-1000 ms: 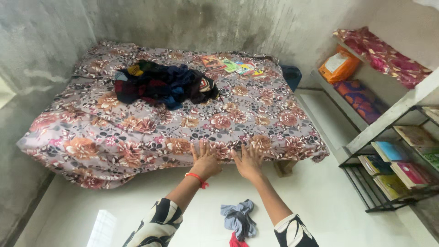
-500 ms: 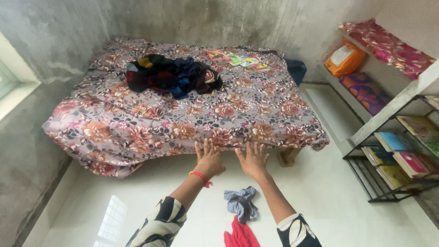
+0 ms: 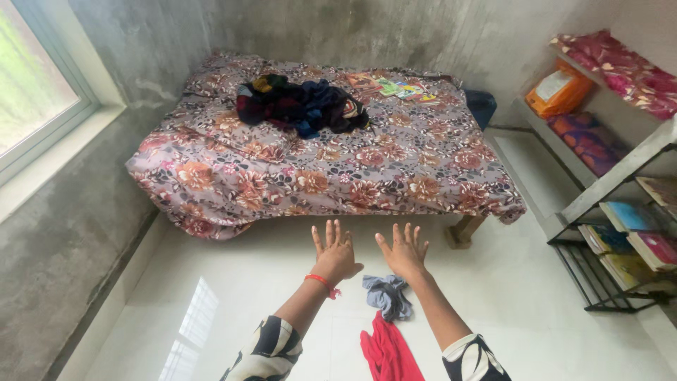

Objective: The person picks up clothing items from the floor, shakes them out, and spreads them onto a bed to fold them.

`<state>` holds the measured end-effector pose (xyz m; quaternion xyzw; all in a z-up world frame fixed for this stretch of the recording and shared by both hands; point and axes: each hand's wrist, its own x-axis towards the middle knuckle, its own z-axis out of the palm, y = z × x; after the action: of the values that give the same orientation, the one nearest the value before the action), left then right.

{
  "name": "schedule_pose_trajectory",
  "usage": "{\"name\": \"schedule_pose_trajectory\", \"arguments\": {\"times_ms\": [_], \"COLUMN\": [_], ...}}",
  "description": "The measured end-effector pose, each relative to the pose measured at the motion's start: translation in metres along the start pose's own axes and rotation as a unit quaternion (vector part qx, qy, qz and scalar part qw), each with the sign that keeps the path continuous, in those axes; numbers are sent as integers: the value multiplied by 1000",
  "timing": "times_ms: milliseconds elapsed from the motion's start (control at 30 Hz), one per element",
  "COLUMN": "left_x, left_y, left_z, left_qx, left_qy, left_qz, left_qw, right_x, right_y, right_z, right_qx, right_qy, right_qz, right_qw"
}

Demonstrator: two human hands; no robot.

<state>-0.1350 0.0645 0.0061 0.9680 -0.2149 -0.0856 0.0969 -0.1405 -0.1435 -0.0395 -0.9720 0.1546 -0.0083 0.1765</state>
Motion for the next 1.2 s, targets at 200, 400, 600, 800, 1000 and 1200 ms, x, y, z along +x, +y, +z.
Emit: {"name": "schedule_pose_trajectory", "arguments": {"times_ms": [200, 400, 600, 800, 1000, 1200], "left_x": [-25, -31, -28, -28, -21, -13], "left_y": [-6, -3, 27, 70, 128, 176], "left_z": [1, -2, -6, 6, 30, 43], "left_qx": [16, 23, 18, 42, 20, 11], "left_qy": [-18, 0, 5, 9, -30, -16], "left_qz": [-17, -25, -15, -5, -3, 14], "left_qw": [1000, 999, 1000, 999, 999, 1000], "right_x": [-22, -40, -53, -70, -78, -77], "right_y": [0, 2, 25, 63, 108, 145], "right_z": [10, 2, -15, -38, -63, -70], "right_qx": [-11, -7, -15, -30, -35, -34], "right_qy": [-9, -12, -16, -16, -24, -23], "right_qz": [-6, -3, 3, 6, 9, -11], "right_qw": [1000, 1000, 1000, 999, 999, 999]}}
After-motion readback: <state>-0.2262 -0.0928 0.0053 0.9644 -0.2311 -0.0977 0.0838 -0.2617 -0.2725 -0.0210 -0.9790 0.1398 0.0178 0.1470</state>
